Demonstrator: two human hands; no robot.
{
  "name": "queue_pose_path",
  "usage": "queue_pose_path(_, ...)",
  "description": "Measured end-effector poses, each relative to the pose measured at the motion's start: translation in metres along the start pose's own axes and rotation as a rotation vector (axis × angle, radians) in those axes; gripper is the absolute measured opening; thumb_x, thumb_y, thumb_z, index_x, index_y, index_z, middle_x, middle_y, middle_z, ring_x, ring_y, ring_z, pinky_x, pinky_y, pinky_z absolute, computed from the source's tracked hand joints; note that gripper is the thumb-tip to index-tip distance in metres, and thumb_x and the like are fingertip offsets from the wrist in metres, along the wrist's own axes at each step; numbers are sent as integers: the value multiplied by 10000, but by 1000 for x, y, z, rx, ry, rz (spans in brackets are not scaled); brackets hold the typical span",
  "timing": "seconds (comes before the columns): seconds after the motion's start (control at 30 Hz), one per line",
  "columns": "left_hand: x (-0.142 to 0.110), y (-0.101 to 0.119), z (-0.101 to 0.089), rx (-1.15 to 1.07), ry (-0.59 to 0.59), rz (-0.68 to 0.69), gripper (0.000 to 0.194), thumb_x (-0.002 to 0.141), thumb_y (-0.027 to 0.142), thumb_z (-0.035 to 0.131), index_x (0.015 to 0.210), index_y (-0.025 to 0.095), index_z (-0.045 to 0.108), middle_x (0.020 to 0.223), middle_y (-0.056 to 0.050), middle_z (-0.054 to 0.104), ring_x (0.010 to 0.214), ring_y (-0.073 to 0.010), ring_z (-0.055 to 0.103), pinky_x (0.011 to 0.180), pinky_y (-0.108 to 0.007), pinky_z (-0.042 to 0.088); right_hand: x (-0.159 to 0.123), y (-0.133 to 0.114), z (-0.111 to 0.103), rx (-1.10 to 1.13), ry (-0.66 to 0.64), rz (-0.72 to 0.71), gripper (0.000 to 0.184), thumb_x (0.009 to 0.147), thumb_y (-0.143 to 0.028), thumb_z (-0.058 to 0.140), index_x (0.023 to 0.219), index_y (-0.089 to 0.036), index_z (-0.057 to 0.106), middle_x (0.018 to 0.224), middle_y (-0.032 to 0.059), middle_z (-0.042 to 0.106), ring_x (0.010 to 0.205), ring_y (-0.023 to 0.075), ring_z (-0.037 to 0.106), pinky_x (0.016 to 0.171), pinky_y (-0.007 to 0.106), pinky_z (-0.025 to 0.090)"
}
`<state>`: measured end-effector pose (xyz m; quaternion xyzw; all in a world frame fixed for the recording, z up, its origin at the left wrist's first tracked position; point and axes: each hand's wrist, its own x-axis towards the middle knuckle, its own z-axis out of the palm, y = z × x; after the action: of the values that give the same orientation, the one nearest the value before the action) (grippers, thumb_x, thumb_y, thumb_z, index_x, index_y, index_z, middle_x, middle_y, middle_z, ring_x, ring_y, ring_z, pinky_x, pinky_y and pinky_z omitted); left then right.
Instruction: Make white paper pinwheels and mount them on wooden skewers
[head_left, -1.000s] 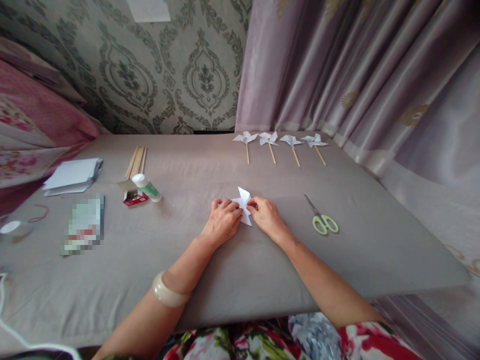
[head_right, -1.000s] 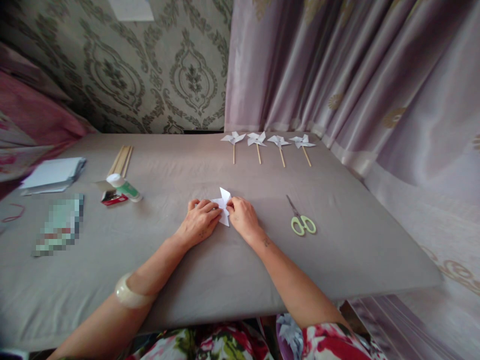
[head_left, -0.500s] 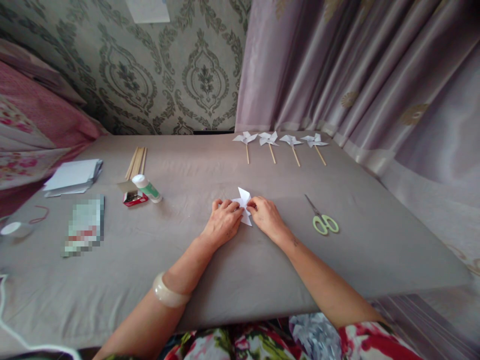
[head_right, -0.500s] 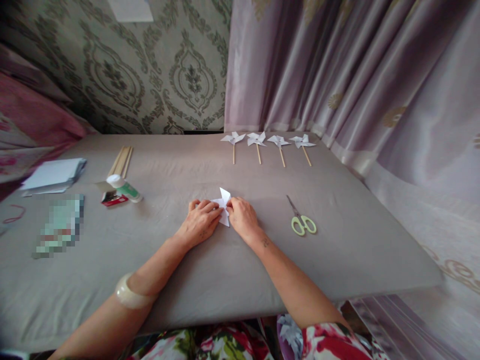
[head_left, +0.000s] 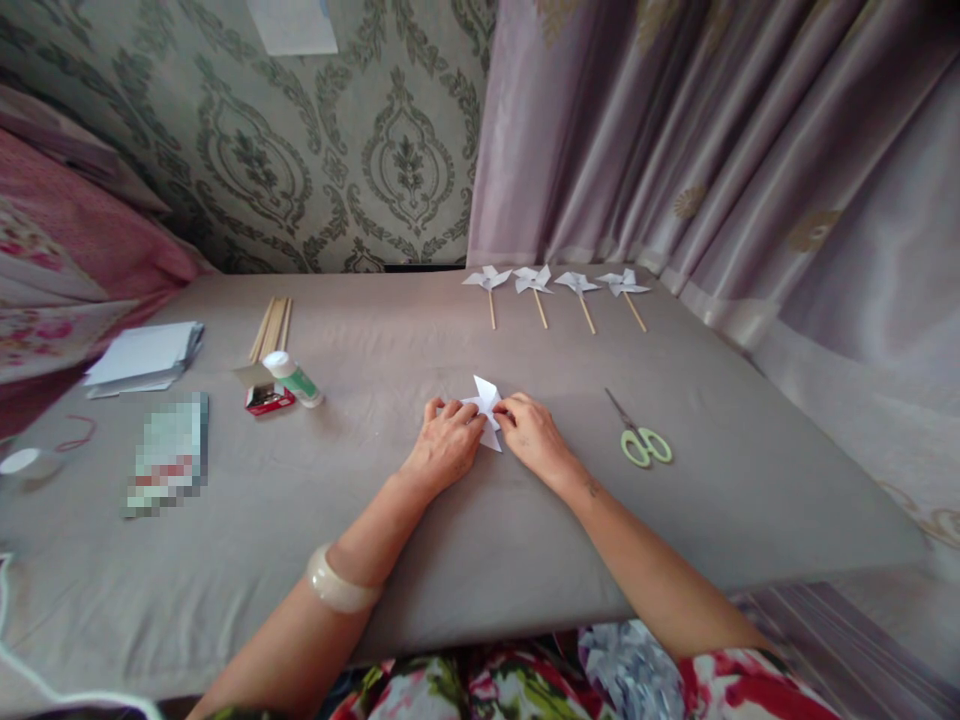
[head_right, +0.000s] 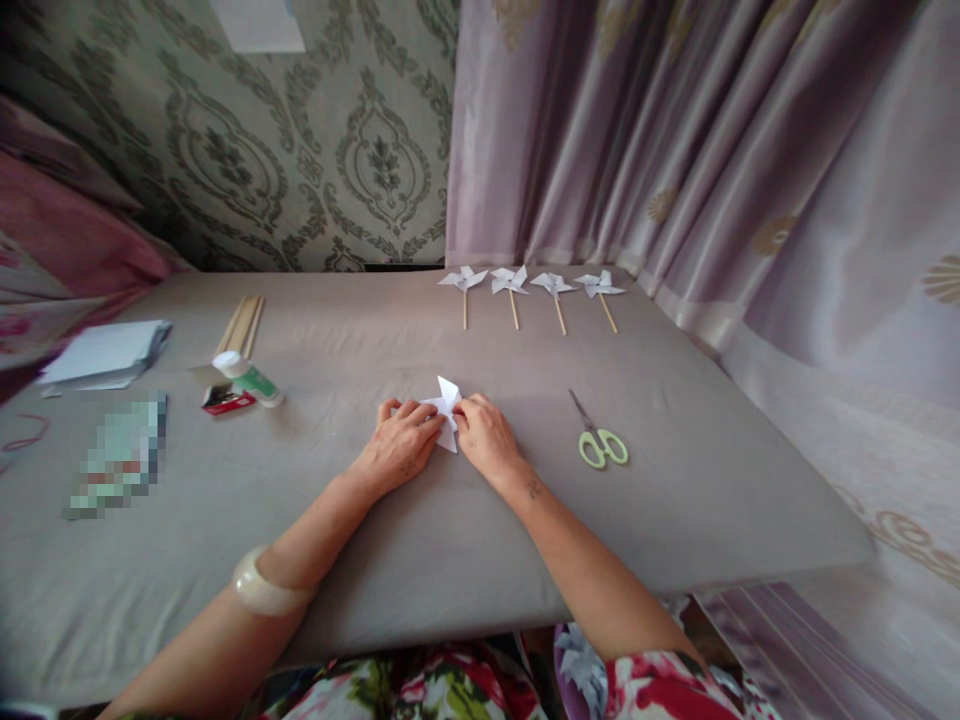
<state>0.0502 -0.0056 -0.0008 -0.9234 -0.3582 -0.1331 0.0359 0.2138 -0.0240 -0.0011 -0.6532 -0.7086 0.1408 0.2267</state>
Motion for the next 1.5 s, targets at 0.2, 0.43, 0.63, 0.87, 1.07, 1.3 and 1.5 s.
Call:
queue_pose_path(0.2,-1,2,0,20,-2,-2,271,900,158,401,1035,195,633,969,-86,638,929,-240,535,879,-444,305,-12,-7,-3,-59,-59,-80,275,898,-122,418,969,-152,683,1021,94,604,913,154,583,836,244,431)
queue_pose_path(0.43,-4,1,0,-42,19,-9,251,894,167,414,955,189,656,940,-82,646,916,-235,541,868,-438,313,-16,-15,-11,-236,-93,-120,276,871,-120,424,962,-179,679,1053,99,582,970,191,563,818,276,439)
queue_pose_path(0.63,-9,-6,-1,-97,85,-51,249,908,200,413,900,193,662,941,-71,669,933,-228,547,873,-433,308,-14,-19,-12,-348,-150,-173,291,876,-93,385,929,-180,657,1002,106,621,958,211,571,775,292,432)
queue_pose_path(0.87,-11,-10,-6,-97,122,-119,246,900,179,419,849,196,659,879,-73,672,887,-221,549,858,-429,315,-13,-20,-5,-462,-174,-213,349,904,-78,318,898,-187,649,1002,116,621,937,217,574,749,294,428)
queue_pose_path(1.07,-7,-3,-4,-86,36,-37,230,878,155,435,853,184,662,867,-80,646,873,-227,539,843,-421,327,-14,-20,-7,-418,-159,-187,318,893,-86,352,934,-181,652,1018,115,626,934,214,587,736,288,430)
queue_pose_path(1.3,-8,-2,0,-57,43,-9,247,883,163,424,917,188,667,922,-86,638,905,-238,529,846,-424,319,-8,-13,-13,-179,-119,-67,307,855,-129,436,1009,-192,694,1023,79,664,917,180,622,785,246,438)
queue_pose_path(1.5,-9,-3,1,-63,67,-7,256,901,184,411,942,190,663,951,-85,643,932,-236,531,861,-422,309,-3,-7,-16,-81,-90,-24,333,827,-110,452,1033,-176,706,1042,76,689,941,176,633,844,239,441)
